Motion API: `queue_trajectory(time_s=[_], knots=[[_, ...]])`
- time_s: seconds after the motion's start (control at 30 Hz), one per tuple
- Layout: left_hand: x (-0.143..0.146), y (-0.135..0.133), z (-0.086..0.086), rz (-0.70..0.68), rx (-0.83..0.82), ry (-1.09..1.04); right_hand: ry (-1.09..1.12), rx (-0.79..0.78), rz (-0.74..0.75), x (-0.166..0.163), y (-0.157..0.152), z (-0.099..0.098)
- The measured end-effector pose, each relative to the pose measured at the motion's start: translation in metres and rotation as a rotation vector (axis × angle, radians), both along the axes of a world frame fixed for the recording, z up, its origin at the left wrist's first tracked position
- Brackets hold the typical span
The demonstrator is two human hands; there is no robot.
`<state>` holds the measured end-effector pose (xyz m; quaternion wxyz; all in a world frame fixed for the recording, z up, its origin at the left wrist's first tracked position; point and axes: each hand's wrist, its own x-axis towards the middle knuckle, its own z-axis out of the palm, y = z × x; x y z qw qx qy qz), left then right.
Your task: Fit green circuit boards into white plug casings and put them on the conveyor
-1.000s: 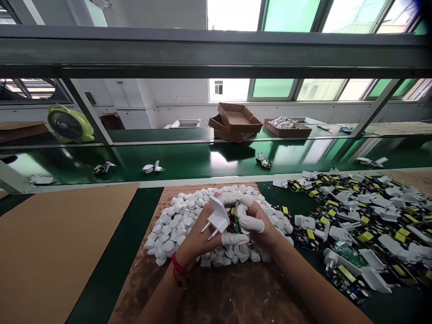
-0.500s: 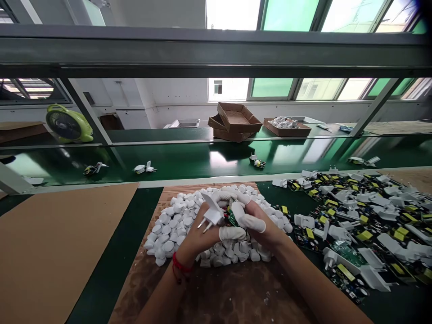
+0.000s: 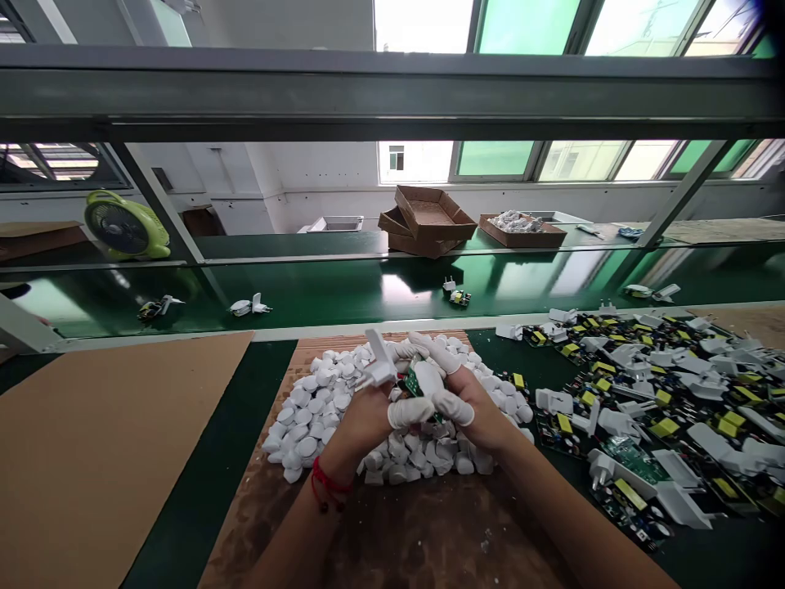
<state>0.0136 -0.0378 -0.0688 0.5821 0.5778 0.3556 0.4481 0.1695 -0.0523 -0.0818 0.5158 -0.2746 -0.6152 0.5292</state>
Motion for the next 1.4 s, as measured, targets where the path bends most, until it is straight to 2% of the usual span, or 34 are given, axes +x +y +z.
queue_trajectory(time_s=[0.07, 0.2, 0.27, 0.43, 0.53, 0.67, 0.9, 1.13, 1.4], knots=[[0.004, 0.002, 0.004, 0.009, -0.008, -0.060, -0.051, -0.015, -0.118, 0.002, 0.003, -0.001], [0.002, 0.012, 0.007, 0.334, 0.041, -0.072, -0.304, -0.015, -0.241, 0.007, 0.009, 0.005], [-0.002, 0.017, 0.005, 0.396, 0.034, -0.032, -0.497, 0.056, -0.202, 0.010, 0.010, 0.010], [-0.007, 0.019, 0.005, 0.417, -0.041, 0.032, -1.039, 0.350, -0.096, 0.011, 0.006, 0.014], [-0.005, 0.017, 0.009, 0.417, -0.072, 0.063, -1.242, 0.422, -0.058, 0.010, 0.005, 0.013], [-0.004, 0.017, 0.009, 0.391, -0.060, 0.079, -1.280, 0.437, -0.043, 0.013, 0.007, 0.016], [-0.006, 0.017, 0.006, 0.387, -0.068, 0.058, -1.178, 0.480, -0.095, 0.019, 0.008, 0.019], [-0.005, 0.017, 0.008, 0.371, -0.058, 0.086, -1.270, 0.438, -0.057, 0.023, 0.009, 0.017], [-0.005, 0.012, 0.010, 0.321, -0.041, 0.116, -1.178, 0.474, -0.094, 0.021, 0.010, 0.017]])
